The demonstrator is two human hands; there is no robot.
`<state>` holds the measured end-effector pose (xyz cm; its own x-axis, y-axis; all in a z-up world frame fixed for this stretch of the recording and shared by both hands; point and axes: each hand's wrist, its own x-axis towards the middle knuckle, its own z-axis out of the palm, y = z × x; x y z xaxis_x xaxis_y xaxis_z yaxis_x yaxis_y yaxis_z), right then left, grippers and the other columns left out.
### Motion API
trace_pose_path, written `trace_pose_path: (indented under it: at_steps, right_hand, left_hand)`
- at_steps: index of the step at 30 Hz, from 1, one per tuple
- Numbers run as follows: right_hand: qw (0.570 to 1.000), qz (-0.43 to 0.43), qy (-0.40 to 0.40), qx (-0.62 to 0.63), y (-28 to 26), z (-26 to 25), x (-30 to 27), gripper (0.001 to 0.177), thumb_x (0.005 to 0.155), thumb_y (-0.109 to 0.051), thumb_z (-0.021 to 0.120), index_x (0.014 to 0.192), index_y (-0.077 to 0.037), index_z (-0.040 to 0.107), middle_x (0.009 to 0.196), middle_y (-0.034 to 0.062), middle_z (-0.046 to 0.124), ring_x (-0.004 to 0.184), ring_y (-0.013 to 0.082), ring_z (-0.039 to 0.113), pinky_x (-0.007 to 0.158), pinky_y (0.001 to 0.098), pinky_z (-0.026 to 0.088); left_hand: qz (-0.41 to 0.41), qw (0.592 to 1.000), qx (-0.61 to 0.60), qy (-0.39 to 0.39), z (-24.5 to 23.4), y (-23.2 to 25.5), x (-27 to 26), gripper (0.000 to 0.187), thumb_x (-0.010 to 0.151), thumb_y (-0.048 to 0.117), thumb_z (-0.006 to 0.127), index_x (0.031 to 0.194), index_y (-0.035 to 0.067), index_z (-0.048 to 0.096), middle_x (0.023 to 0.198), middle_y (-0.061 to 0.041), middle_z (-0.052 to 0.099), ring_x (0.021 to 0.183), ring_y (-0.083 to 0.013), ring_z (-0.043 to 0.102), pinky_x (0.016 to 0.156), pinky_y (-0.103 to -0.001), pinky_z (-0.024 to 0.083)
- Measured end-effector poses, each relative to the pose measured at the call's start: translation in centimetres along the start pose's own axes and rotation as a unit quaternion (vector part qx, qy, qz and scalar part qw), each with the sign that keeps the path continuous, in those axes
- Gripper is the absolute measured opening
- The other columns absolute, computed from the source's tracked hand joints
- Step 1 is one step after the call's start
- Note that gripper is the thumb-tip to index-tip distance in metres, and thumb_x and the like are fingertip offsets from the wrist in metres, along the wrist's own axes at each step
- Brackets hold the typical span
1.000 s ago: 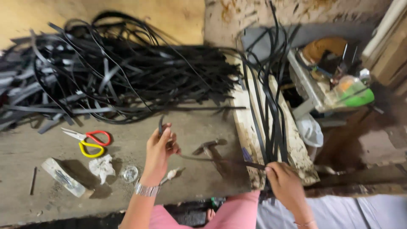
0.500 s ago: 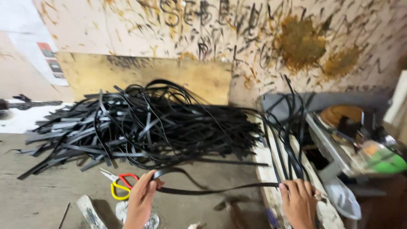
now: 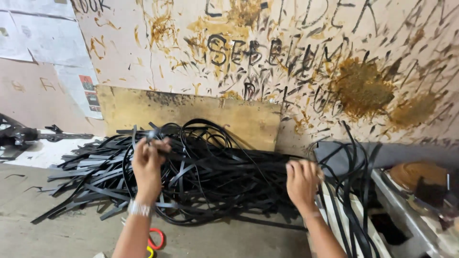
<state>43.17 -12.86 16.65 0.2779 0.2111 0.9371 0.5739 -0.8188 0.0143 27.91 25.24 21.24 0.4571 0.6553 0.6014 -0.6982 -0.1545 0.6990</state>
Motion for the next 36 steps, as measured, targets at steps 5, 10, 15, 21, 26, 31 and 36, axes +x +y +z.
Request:
trace_pose_path:
  at_steps: [5,10,15,21,26,31,36]
  right_hand:
    - [0.986,0.019,-0.166,0.025,-1.7,5.0,1.4,0.039,0.098,-0.019,0.061,0.135,-0.007,0.059,0.135,0.0210,0.058,0.135,0.0404,0.050,0.114,0.0620,0.030]
    - [0.973,0.060,-0.212,0.066,-4.0,3.1,-8.1,0.044,0.093,-0.022,0.064,0.136,-0.012,0.060,0.136,0.0139,0.058,0.135,0.0336,0.051,0.113,0.0577,0.036]
    - [0.932,0.178,-0.264,0.171,-5.9,-6.5,-19.0,0.029,0.093,-0.027,0.063,0.120,-0.017,0.070,0.128,0.0010,0.063,0.115,0.0251,0.061,0.096,0.0421,0.046]
    - [0.931,0.278,-0.234,0.037,-1.2,-19.3,-28.3,0.022,0.090,-0.018,0.065,0.110,-0.013,0.072,0.112,0.0073,0.068,0.108,0.0299,0.063,0.096,0.0423,0.048]
    - [0.890,0.382,-0.245,-0.049,3.0,-28.2,-35.1,0.021,0.089,-0.015,0.064,0.108,-0.013,0.073,0.104,0.0056,0.073,0.102,0.0303,0.063,0.094,0.0422,0.047]
    - [0.797,0.504,-0.325,-0.065,1.7,-32.5,-35.6,0.025,0.094,-0.022,0.060,0.111,-0.014,0.075,0.101,0.0035,0.070,0.097,0.0245,0.064,0.087,0.0426,0.052]
    - [0.798,0.489,-0.341,-0.095,0.7,-31.8,-36.6,0.029,0.089,-0.029,0.068,0.113,-0.014,0.069,0.091,0.0034,0.069,0.089,0.0297,0.066,0.079,0.0464,0.049]
  left_hand:
    - [0.051,0.922,0.383,-0.027,-0.3,-3.4,1.6,0.073,0.091,-0.004,0.067,0.154,-0.012,0.031,0.141,-0.048,0.044,0.129,-0.0632,0.044,0.108,-0.069,0.038]
    - [0.045,0.878,0.463,-0.115,0.1,-7.5,-8.8,0.048,0.085,0.006,0.074,0.132,-0.001,0.064,0.109,-0.030,0.069,0.107,-0.0513,0.065,0.092,-0.060,0.054]
    - [-0.176,0.893,0.269,-0.314,2.9,-8.5,-22.1,0.020,0.093,0.019,0.065,0.105,0.015,0.080,0.098,0.001,0.085,0.084,-0.0119,0.080,0.072,-0.027,0.058]
    - [-0.221,0.819,0.160,-0.505,8.1,-4.0,-34.1,0.023,0.096,0.015,0.060,0.112,0.014,0.077,0.099,0.002,0.083,0.069,-0.0119,0.066,0.068,-0.031,0.052]
    - [-0.268,0.761,0.157,-0.570,11.5,-0.9,-40.4,0.025,0.096,0.014,0.059,0.111,0.012,0.078,0.099,0.000,0.083,0.066,-0.0138,0.071,0.063,-0.031,0.054]
    - [-0.246,0.737,0.158,-0.609,13.5,1.0,-44.8,0.026,0.098,0.017,0.057,0.113,0.014,0.078,0.106,-0.001,0.081,0.081,-0.0176,0.077,0.077,-0.034,0.061]
    - [-0.222,0.719,0.163,-0.638,14.5,2.2,-46.2,0.029,0.099,0.017,0.053,0.114,0.012,0.077,0.111,-0.004,0.080,0.092,-0.0214,0.076,0.081,-0.035,0.060]
